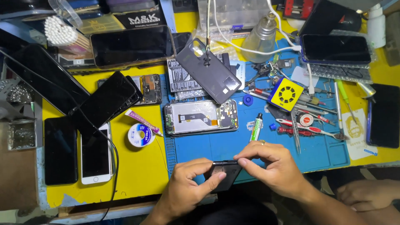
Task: Preparing a replacement battery for a mobile phone repair, including cleaning and applying adhesive/UV curing.
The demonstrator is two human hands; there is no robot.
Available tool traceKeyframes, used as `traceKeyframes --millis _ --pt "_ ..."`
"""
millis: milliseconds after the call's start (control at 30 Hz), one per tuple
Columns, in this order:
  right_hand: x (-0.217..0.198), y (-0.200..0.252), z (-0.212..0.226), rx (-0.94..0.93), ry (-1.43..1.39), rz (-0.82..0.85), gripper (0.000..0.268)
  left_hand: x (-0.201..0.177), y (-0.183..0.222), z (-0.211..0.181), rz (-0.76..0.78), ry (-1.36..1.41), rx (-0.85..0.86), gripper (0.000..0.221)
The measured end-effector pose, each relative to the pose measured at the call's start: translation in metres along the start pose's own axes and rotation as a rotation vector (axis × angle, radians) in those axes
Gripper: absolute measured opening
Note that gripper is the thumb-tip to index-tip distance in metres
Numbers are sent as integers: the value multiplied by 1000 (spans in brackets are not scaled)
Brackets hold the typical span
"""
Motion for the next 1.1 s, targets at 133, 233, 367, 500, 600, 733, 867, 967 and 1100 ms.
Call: traceKeyframes --millis 133,233,367,500,600,733,867,967,1100 --pt "4 0 6 -80 53 4 7 1 5 7 -30 -31 58 11" --pt "9 4 14 -239 56 29 13 -2 11 3 -101 -99 275 21" --pt "25 6 25 -445 25 147 22 -3 16 -2 -104 -77 377 18" --pt "28 10 41 -622 122 58 12 -5 18 -2 -94 37 452 25" --pt "26 9 40 -620 120 50 11 -9 21 1 -16 49 491 14" --pt "26 7 39 -618 124 48 11 -7 19 -1 -40 48 552 15" --pt "27 5 35 -605 117 77 12 -8 19 0 -93 32 575 13" --pt "28 5 32 -606 115 103 14 -9 18 -1 -97 20 555 14" --pt "29 4 31 -605 97 128 16 -10 15 -1 -82 6 539 14"
Point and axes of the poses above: each hand's wrist, its own y-axis away from the middle knuckle, its own x-axis out of the palm, z = x × y, the point moved 6 cm from there along -y, towards the middle knuckle, and after that the axes turned 1 degree about x, right-handed, at the moved point
